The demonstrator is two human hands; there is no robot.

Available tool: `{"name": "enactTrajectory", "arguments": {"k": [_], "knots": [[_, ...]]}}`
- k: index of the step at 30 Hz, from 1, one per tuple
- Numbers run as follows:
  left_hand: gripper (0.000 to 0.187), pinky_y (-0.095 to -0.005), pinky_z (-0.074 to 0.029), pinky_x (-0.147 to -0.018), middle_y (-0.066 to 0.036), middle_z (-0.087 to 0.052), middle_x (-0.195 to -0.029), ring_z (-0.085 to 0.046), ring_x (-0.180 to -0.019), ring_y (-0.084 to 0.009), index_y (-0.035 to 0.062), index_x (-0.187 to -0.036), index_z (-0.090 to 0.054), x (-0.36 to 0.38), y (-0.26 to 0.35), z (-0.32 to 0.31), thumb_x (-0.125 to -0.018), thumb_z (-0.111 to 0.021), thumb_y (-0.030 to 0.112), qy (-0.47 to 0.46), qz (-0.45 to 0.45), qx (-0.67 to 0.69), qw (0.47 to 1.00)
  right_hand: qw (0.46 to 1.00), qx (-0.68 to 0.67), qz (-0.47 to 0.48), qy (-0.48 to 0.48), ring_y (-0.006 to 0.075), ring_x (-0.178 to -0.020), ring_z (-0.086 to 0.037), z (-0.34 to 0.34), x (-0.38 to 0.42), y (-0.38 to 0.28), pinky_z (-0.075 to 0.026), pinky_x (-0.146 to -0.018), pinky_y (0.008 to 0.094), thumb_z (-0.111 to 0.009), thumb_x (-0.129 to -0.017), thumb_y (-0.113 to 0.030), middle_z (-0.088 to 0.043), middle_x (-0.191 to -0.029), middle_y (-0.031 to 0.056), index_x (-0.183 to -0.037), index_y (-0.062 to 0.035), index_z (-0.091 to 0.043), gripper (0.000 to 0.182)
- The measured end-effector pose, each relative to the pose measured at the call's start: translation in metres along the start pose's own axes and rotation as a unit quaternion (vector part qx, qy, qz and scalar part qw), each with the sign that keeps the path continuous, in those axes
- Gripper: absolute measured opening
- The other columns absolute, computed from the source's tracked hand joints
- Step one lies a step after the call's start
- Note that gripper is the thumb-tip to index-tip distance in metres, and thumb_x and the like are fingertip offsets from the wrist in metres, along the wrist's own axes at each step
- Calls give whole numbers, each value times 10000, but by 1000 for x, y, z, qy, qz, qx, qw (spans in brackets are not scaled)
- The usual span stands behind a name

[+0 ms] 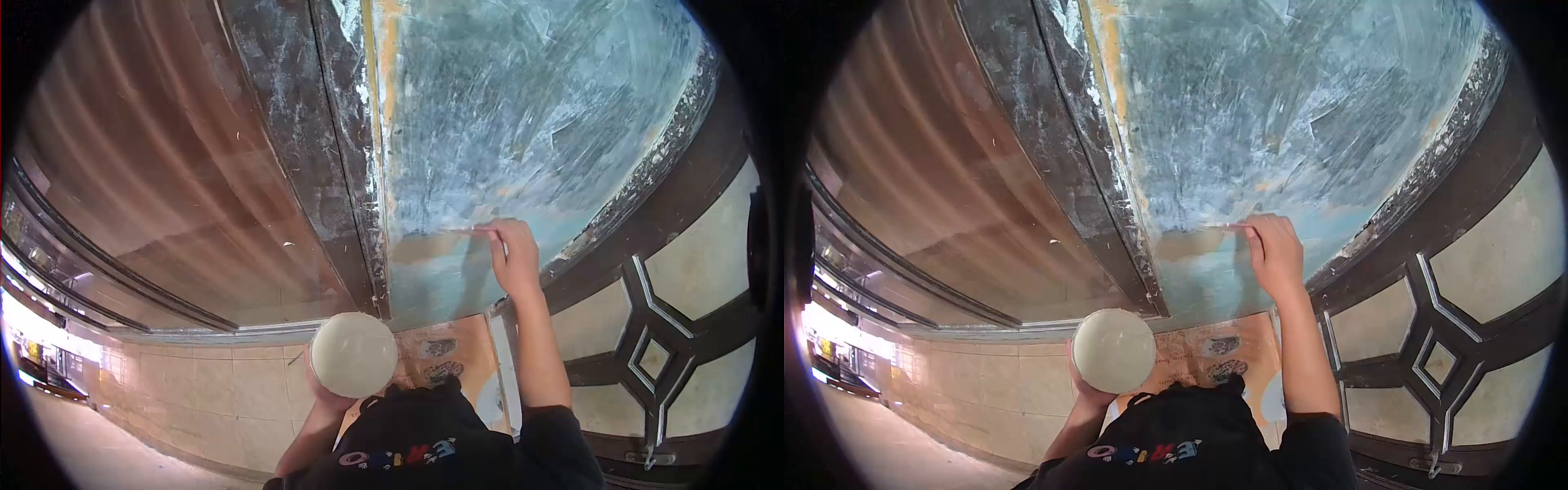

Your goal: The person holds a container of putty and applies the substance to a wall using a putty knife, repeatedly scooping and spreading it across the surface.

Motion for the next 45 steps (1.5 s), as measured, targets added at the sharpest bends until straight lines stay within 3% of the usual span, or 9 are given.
{"name": "enactTrajectory", "arguments": {"k": [2, 5, 15, 24, 26, 29, 38, 42, 45], "knots": [[970, -499, -443, -1093, -179, -504, -1454, -547, -1306, -315, 25, -1518, -316, 17, 50, -32, -815, -832, 450, -24, -285, -404, 869, 999, -12, -3, -49, 351, -920, -598, -16, 14, -2, -501, -781, 439, -585, -974, -124, -658, -965, 96, -1024, -106, -661, 93], [1187, -470, -463, -1075, -207, -502, -1434, -566, -1280, -303, -17, -1506, -261, 16, 40, -15, -616, -991, 276, -29, -273, -282, 919, 989, 1, -30, -145, 344, -932, -602, -62, 40, 1, -509, -788, 448, -575, -979, -129, -659, -972, 87, -1014, -116, -658, 90], [1283, -493, -452, -1095, -226, -444, -1480, -526, -1325, -330, -9, -1550, -121, 29, 34, 11, -650, -980, 303, -4, -288, -327, 900, 999, 11, -19, 24, 364, -957, -590, -8, 10, -15, -498, -802, 465, -588, -961, -77, -666, -1006, 111, -1057, -90, -651, 116], [1298, -512, -421, -1123, -223, -380, -1533, -482, -1371, -344, 0, -1568, -64, 32, 26, 10, -666, -962, 254, -28, -287, -311, 906, 994, 30, -12, -105, 366, -939, -593, -80, 41, 3, -509, -785, 459, -631, -909, -66, -662, -998, 103, -1046, -115, -648, 146], [1070, -458, -395, -1144, -168, -508, -1456, -532, -1335, -277, 17, -1525, -234, 22, 20, -6, -743, -895, 327, -33, -99, 214, 971, 998, 57, -8, -26, 362, -946, -595, -49, 17, -7, -509, -786, 456, -632, -896, -54, -663, -999, 98, -1049, -114, -646, 165], [1025, -462, -399, -1145, -157, -502, -1466, -522, -1344, -274, 32, -1533, -236, 28, 29, 4, -779, -869, 319, -22, -280, -315, 907, 997, 77, 16, 13, 357, -943, -594, -14, 2, -22, -508, -783, 452, -634, -889, -41, -664, -1002, 93, -1050, -111, -646, 176], [1056, -472, -434, -1107, -207, -515, -1437, -566, -1296, -293, 18, -1517, -274, 21, -43, 76, -714, -923, 238, 102, -115, -84, 985, 994, 53, 6, -96, 347, -936, -595, -70, 40, 13, -508, -770, 452, -647, -928, -112, -652, -986, 85, -1036, -117, -648, 108], [1030, -485, -427, -1113, -202, -484, -1470, -537, -1327, -305, 24, -1526, -276, 19, 35, -15, -743, -905, 256, -48, -228, -301, 925, 999, 52, 10, 8, 353, -927, -594, -19, -5, -12, -506, -773, 452, -631, -936, -101, -652, -977, 91, -1037, -120, -657, 106], [886, -481, -427, -1115, -183, -490, -1472, -544, -1319, -298, 28, -1522, -301, 11, 10, -12, -857, -799, 337, -60, -52, 80, 994, 998, 50, 10, 26, 355, -921, -594, 8, -7, -29, -506, -771, 446, -624, -940, -96, -654, -974, 91, -1038, -116, -658, 106]]}}
Point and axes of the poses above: each hand's wrist, its own x-axis away from the middle knuckle, its own z-axis out of the back of the hand, y = z × x, the point moved 8 cm from there along -x, towards the middle knuckle
